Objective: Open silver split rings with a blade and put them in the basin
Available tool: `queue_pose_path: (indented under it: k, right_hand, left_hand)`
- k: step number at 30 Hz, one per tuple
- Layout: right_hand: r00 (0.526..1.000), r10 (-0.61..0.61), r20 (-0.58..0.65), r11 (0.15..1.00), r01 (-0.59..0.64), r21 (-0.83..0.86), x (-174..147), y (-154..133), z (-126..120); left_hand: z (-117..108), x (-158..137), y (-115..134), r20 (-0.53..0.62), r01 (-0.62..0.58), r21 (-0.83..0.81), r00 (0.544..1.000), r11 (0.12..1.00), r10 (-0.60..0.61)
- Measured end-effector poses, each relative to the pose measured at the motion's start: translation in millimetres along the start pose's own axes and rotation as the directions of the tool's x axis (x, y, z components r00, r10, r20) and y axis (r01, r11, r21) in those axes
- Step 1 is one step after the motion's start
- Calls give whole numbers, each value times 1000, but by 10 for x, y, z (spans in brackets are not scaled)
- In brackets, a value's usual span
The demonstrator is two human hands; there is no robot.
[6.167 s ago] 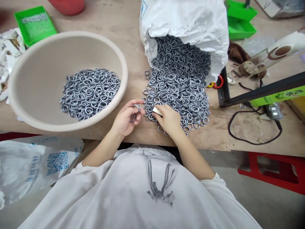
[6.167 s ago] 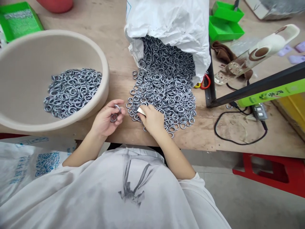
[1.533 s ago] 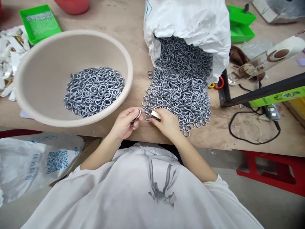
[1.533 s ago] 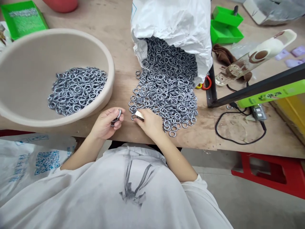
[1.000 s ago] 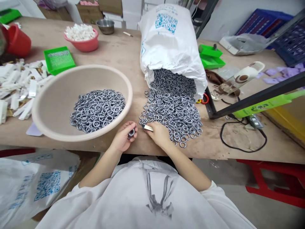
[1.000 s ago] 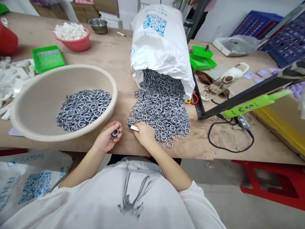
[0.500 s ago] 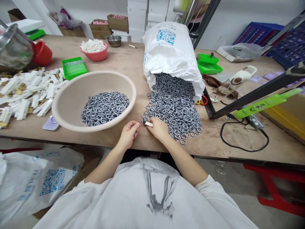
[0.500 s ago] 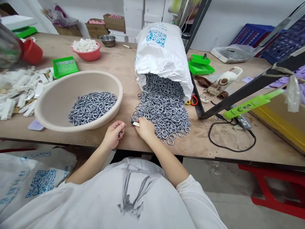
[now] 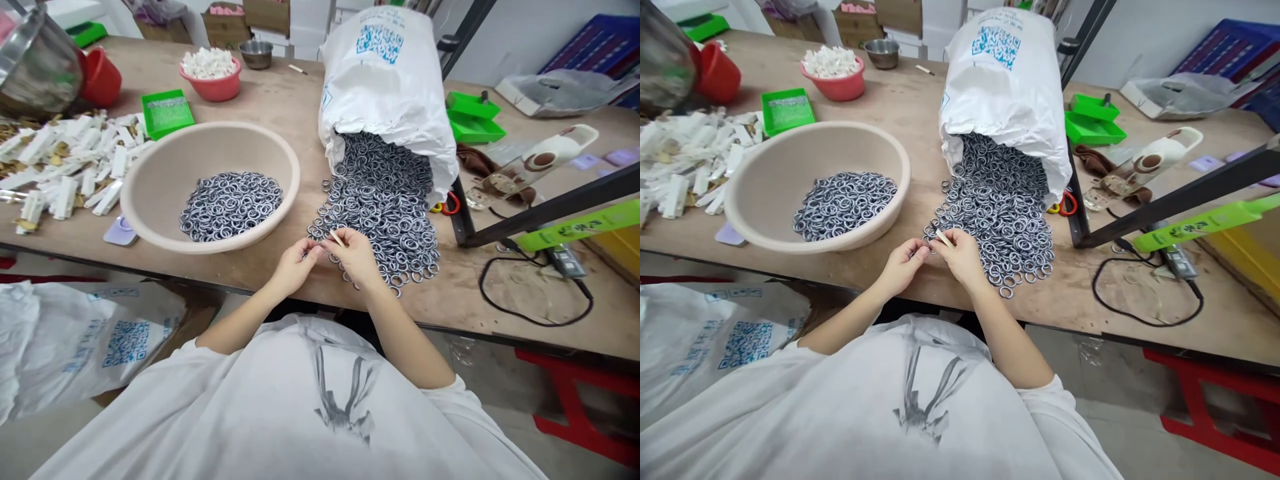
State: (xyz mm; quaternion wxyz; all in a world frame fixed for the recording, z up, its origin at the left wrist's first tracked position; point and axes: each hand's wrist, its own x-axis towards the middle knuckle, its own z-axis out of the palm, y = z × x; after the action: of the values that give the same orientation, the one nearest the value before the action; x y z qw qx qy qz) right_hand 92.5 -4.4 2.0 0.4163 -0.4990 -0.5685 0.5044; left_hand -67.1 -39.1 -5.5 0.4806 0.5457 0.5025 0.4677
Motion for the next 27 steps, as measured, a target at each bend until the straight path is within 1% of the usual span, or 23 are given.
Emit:
queue_pose_path:
  k: [2,4,7,10,12,14,16,18,21,27]
  right_hand:
    - [999,-13,-33,993,17,121,-102,-59,8]
    - [998,-12,-61,987,21,162,-202,-119,9]
    - [996,-41,-85,989,52,136,-314,-178,-13]
    - [991,-85,-100,992,94,86,-364,-194,-69]
    - [985,-120,-126,992,122,14,-387,-199,-122]
    - [967,-218,-131,970,200,-137,-429,-210,-173]
    - [936,-342,-79,900,302,-316,-489,-230,-205]
    - [909,-416,-14,818,368,-443,-547,-250,-210]
    - [903,-429,22,765,376,-523,-589,-258,-185]
    - [902,-429,48,721,374,-583,-572,-203,-189]
  left_hand:
    - [74,25,62,69,21,-91,998,996,-15]
    - [141,41,137,130,107,-243,988,964,-77]
    - [218,31,258,194,230,-400,967,887,-164]
    - [268,-8,365,237,286,-468,952,836,-194]
    - [288,-32,422,260,319,-503,942,803,-211]
    - [296,-47,466,268,345,-530,935,774,-233]
    - [296,-53,495,260,366,-550,929,751,-262]
    - [293,-56,509,247,391,-558,920,732,-303]
    - [293,-64,508,238,426,-558,904,712,-354]
    - [315,-86,496,269,465,-560,885,686,-380]
